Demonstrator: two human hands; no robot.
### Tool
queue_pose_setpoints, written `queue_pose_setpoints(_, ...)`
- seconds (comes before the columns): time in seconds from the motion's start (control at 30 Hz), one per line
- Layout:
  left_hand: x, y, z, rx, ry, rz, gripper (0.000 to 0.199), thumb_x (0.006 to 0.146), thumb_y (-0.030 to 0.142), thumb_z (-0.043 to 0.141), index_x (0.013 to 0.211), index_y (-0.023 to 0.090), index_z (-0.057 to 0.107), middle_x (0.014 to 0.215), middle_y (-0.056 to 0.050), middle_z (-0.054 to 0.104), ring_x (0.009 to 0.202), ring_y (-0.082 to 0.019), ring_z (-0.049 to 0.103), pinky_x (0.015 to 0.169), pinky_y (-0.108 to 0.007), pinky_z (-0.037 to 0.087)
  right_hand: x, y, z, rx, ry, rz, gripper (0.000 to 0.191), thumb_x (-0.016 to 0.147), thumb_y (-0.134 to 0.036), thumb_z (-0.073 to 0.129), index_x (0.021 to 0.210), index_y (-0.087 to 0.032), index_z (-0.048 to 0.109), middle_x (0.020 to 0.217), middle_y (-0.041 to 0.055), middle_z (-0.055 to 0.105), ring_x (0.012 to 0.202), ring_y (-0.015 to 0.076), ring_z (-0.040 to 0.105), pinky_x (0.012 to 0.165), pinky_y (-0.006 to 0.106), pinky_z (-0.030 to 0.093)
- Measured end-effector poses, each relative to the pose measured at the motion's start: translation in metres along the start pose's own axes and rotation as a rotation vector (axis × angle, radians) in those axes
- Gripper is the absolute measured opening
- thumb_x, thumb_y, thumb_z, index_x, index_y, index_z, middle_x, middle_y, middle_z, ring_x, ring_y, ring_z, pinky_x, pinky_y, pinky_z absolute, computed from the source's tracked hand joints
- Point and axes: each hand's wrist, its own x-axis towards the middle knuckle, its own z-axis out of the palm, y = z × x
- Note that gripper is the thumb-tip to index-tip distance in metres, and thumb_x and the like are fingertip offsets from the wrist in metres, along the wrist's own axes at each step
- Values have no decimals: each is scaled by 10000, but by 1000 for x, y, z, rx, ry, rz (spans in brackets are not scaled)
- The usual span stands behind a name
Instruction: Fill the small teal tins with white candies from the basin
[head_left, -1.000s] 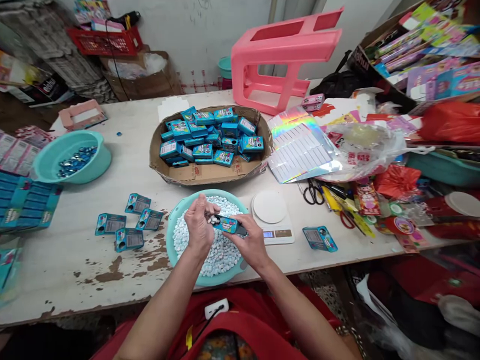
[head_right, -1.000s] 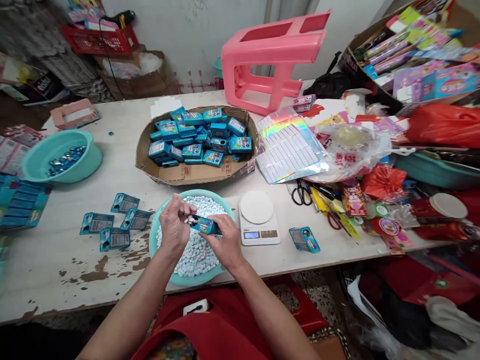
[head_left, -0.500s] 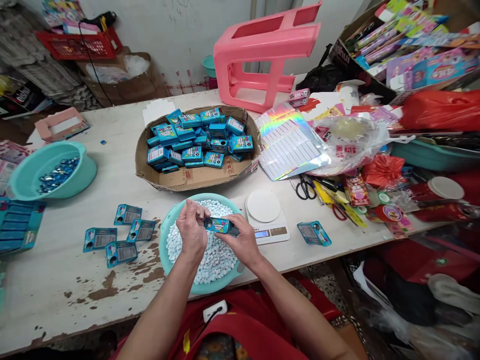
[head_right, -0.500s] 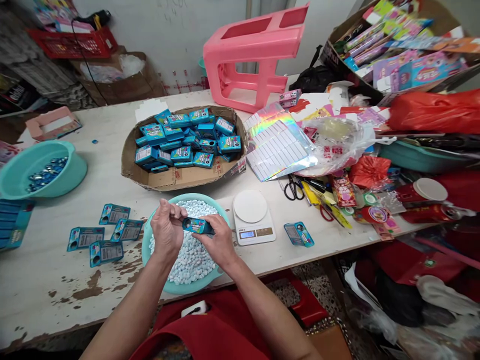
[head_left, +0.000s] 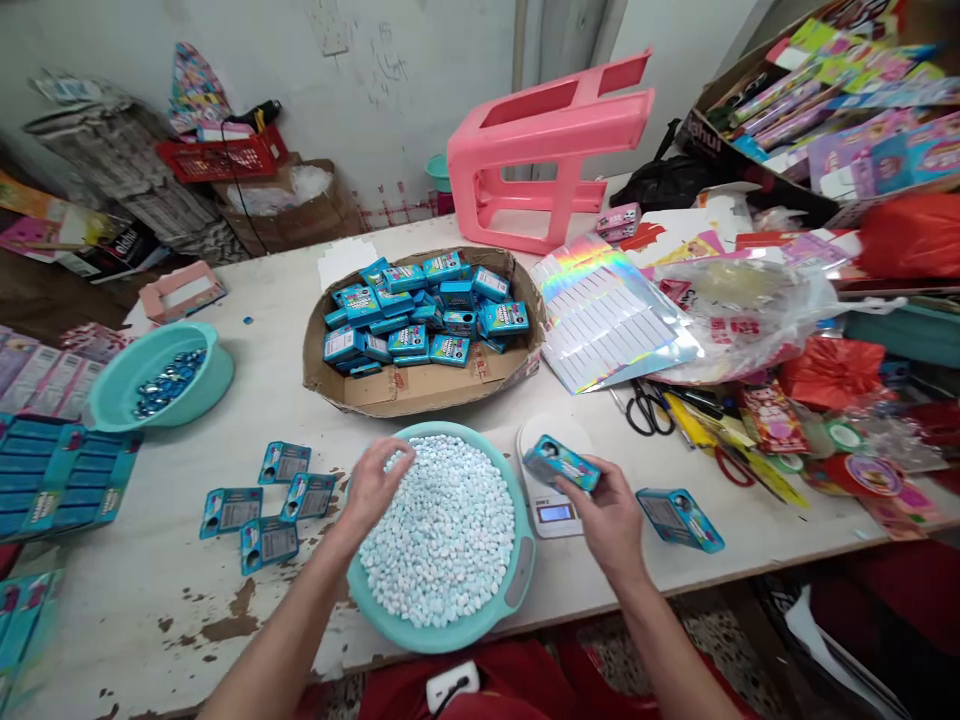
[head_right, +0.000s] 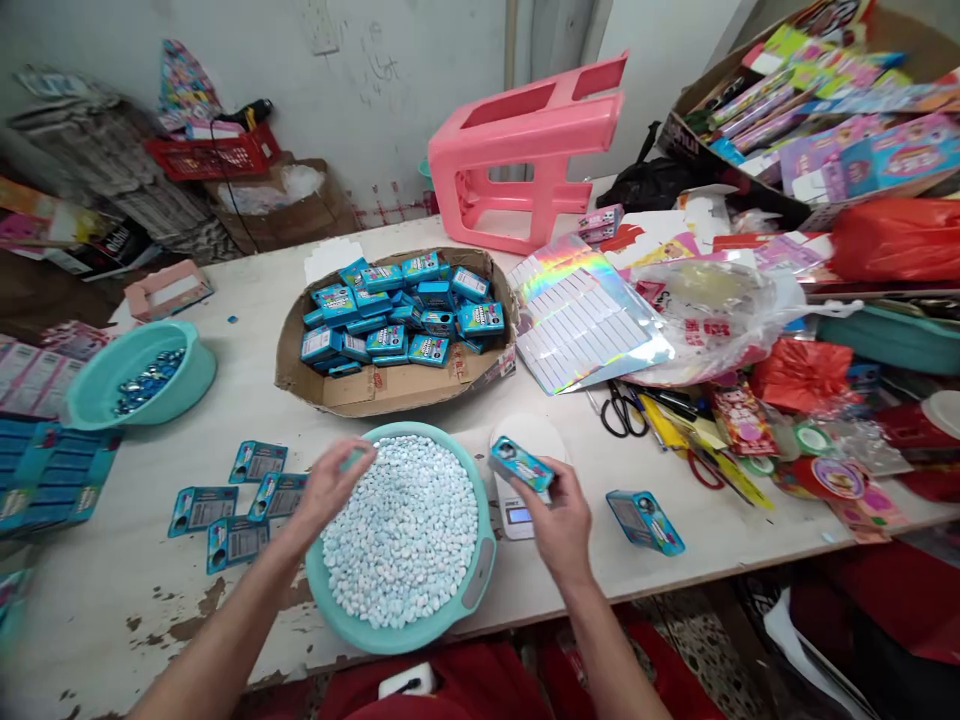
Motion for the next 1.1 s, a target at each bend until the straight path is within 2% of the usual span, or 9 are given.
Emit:
queue_pose_setpoints(0.1,65,-30,-31,284,256,6,249,836,364,501,973,191,614,1047,-85,605,1008,-237,543,909,-365,409,23,39,-10,-5,130,16,477,630,-365,762,1018,-181,553,927,37,612,866,203,595,873,428,462)
queue_pose_setpoints(0.17,116,-50,-47,478,317,-66,366,806,324,537,1132,161,553,1183,-130,543,1136,-284,471,965,-407,373,33,58,-10,-7,170,54,503,628,-388,754,1030,-175,540,934,41,614,879,210,598,886,452,455)
queue_pose_setpoints(0.33,209,-99,-67,719,133,-198,732,738,261,603,1389,150,286,1460,-164,269,1328,-337,246,1009,-485,333,28,67,-9,-130,201,34,676,632,-408,746,1210,-185,475,1218,108,527,1129,270,512,969,467,412)
queue_pose_setpoints(0.43,237,-120,-69,762,36,-215,874,692,266,637,1433,180,180,1501,-164,181,1361,-345,180,1005,-543,317,8,57,-17,-245,256,64,813,625,-415,752,1326,-217,392,1369,126,394,1200,306,455,981,476,414)
queue_pose_setpoints(0.53,249,-125,-69,754,49,-233,878,639,274,667,1407,184,252,1448,-196,288,1327,-371,259,991,-586,297,-13,48,-24,-314,306,66,753,665,-445,717,1316,-209,419,1343,128,407,1134,303,508,950,481,451)
queue_pose_setpoints(0.7,220,-99,-74,318,91,-302,687,554,267,723,1204,191,515,1221,-146,563,1176,-361,480,968,-536,362,-28,33,-21,-392,347,-18,620,704,-488,667,1229,-197,510,1279,140,450,1102,317,517,875,522,498)
queue_pose_setpoints(0.83,159,-59,-73,-436,135,-373,541,559,298,763,1043,157,568,961,-86,679,845,-237,651,771,-394,525,-29,16,-3,-381,320,-155,528,736,-437,662,1199,-215,542,1266,144,468,1134,332,495,847,530,506)
queue_pose_setpoints(0.93,113,-21,-57,-986,162,-446,451,572,214,772,978,162,580,911,-58,692,758,-189,662,731,-357,547,-33,0,15,-363,175,-253,413,781,-368,636,1160,-227,550,1197,129,517,1089,311,524,835,523,504)
queue_pose_setpoints(1.1,45,43,-7,-1306,88,-761,190,748,233,636,905,129,613,799,-75,697,685,-185,665,679,-327,558,-52,-17,41,-294,-128,-328,348,831,-252,593,1170,-236,514,1181,111,535,1133,282,499,914,519,462)
